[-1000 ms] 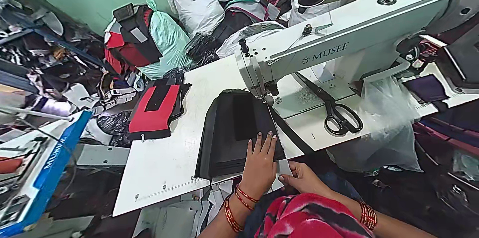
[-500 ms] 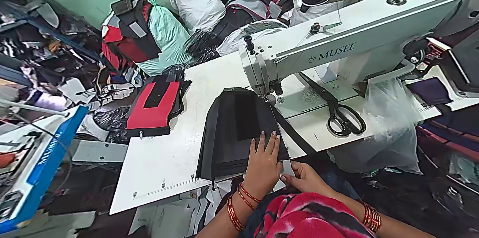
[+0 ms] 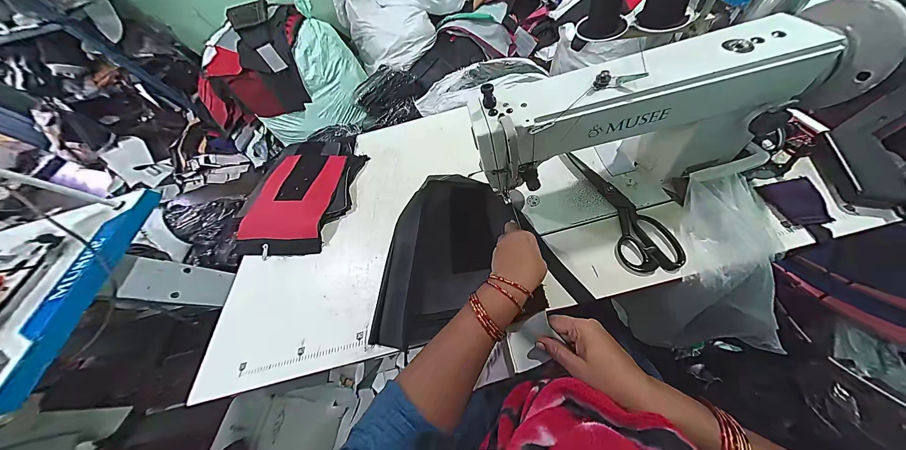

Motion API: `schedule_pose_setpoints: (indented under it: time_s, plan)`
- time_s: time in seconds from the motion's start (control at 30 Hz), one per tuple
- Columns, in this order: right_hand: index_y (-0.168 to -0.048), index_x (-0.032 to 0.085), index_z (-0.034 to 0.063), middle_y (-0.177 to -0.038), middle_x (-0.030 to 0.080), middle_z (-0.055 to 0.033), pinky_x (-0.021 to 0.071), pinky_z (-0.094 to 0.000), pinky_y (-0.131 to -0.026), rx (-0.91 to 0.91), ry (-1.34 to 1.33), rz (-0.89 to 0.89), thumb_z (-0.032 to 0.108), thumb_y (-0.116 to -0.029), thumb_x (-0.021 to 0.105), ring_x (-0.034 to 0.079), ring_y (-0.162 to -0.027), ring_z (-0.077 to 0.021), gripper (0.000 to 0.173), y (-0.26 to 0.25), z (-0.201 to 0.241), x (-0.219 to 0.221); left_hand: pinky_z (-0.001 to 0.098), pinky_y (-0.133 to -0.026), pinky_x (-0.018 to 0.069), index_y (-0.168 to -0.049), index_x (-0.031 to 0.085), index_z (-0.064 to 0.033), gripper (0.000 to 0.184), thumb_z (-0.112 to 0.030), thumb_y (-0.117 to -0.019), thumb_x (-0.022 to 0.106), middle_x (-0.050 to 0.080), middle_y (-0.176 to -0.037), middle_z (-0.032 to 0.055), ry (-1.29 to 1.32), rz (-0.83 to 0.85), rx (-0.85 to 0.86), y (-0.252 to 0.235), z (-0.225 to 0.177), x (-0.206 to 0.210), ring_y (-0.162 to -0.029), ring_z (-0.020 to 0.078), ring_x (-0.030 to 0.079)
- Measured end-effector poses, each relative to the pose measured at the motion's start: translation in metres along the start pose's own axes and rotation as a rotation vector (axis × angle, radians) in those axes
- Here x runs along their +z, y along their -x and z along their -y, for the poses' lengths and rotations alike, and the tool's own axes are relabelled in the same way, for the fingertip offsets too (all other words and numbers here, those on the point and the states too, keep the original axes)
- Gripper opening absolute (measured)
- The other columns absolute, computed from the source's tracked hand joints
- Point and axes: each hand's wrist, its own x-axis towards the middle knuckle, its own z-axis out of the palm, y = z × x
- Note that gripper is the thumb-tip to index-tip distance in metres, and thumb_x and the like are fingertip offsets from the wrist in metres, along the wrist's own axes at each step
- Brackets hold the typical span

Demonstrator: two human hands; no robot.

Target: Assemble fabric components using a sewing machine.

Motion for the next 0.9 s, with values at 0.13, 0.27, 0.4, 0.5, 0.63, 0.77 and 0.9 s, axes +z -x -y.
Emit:
schedule_pose_setpoints:
  time_s: [0.13, 0.27, 0.4, 0.5, 0.63, 0.77, 0.9]
  plan:
    - [-0.090, 0.064, 0.0012, -0.076, 0.067, -0.0084, 0.0542, -0.0360, -0.070, 0.059, 0.129, 0.177, 0.027, -0.1046, 0.059, 0.067, -0.071, -0.0164, 0.030, -0.002, 0.013, -0.029, 0.0472, -0.107, 0.0495, -0.138, 0.053, 0.0104, 0.042, -0.008, -0.1010, 0.050, 0.051, -0.145, 0.0257, 0.068, 0.018, 0.077, -0.006, 0.013, -0.001, -0.127, 0.0360, 0.060]
    - [-0.104, 0.073, 0.0016, -0.091, 0.074, -0.0114, 0.0579, -0.0467, -0.083, 0.065, 0.259, 0.013, 0.020, -0.1048, 0.057, 0.072, -0.084, -0.0237, 0.025, -0.030, 0.035, -0.069, 0.0445, -0.111, 0.0446, -0.147, 0.049, 0.0058, 0.047, -0.009, -0.1022, 0.047, 0.053, -0.144, 0.0245, 0.186, 0.002, 0.167, -0.009, 0.033, 0.001, -0.131, 0.0334, 0.056]
    - [-0.132, 0.066, 0.0026, -0.120, 0.071, -0.0157, 0.0494, -0.0516, -0.101, 0.104, 0.394, -0.346, 0.023, -0.1054, 0.057, 0.066, -0.114, -0.0332, 0.034, -0.112, 0.023, -0.066, 0.0413, -0.111, 0.0447, -0.142, 0.056, 0.0050, 0.044, -0.008, -0.1008, 0.048, 0.058, -0.139, 0.0233, 0.296, -0.066, 0.208, -0.010, 0.042, 0.008, -0.129, 0.0308, 0.058]
    - [-0.135, 0.063, 0.0021, -0.122, 0.068, -0.0173, 0.0444, -0.0505, -0.106, 0.125, 0.374, -0.359, 0.023, -0.1040, 0.058, 0.059, -0.120, -0.0365, 0.038, -0.149, 0.019, -0.049, 0.0428, -0.105, 0.0479, -0.120, 0.068, 0.0088, 0.032, -0.007, -0.0988, 0.050, 0.062, -0.127, 0.0245, 0.369, -0.119, 0.223, -0.009, 0.048, 0.013, -0.120, 0.0316, 0.061]
    - [-0.133, 0.065, 0.0012, -0.122, 0.069, -0.0188, 0.0471, -0.0467, -0.104, 0.199, 0.287, -0.402, 0.017, -0.1049, 0.055, 0.064, -0.116, -0.0314, 0.034, -0.152, 0.029, -0.037, 0.0421, -0.104, 0.0483, -0.118, 0.069, 0.0093, 0.032, -0.006, -0.0975, 0.050, 0.065, -0.123, 0.0250, 0.422, -0.161, 0.253, -0.007, 0.053, 0.018, -0.118, 0.0318, 0.062]
    - [-0.122, 0.072, 0.0012, -0.113, 0.071, -0.0171, 0.0524, -0.0393, -0.096, 0.167, 0.144, -0.496, 0.011, -0.1030, 0.056, 0.068, -0.104, -0.0247, 0.027, -0.137, 0.019, -0.038, 0.0408, -0.106, 0.0470, -0.131, 0.065, 0.0069, 0.039, -0.007, -0.0980, 0.048, 0.064, -0.128, 0.0246, 0.456, -0.189, 0.288, -0.009, 0.056, 0.023, -0.120, 0.0315, 0.061]
    - [-0.121, 0.072, 0.0001, -0.109, 0.070, -0.0167, 0.0541, -0.0332, -0.089, 0.146, 0.065, -0.493, 0.009, -0.1008, 0.058, 0.068, -0.094, -0.0198, 0.026, -0.124, 0.014, -0.034, 0.0392, -0.107, 0.0462, -0.137, 0.061, 0.0058, 0.043, -0.007, -0.0981, 0.048, 0.063, -0.131, 0.0250, 0.488, -0.228, 0.305, -0.009, 0.059, 0.027, -0.121, 0.0317, 0.061]
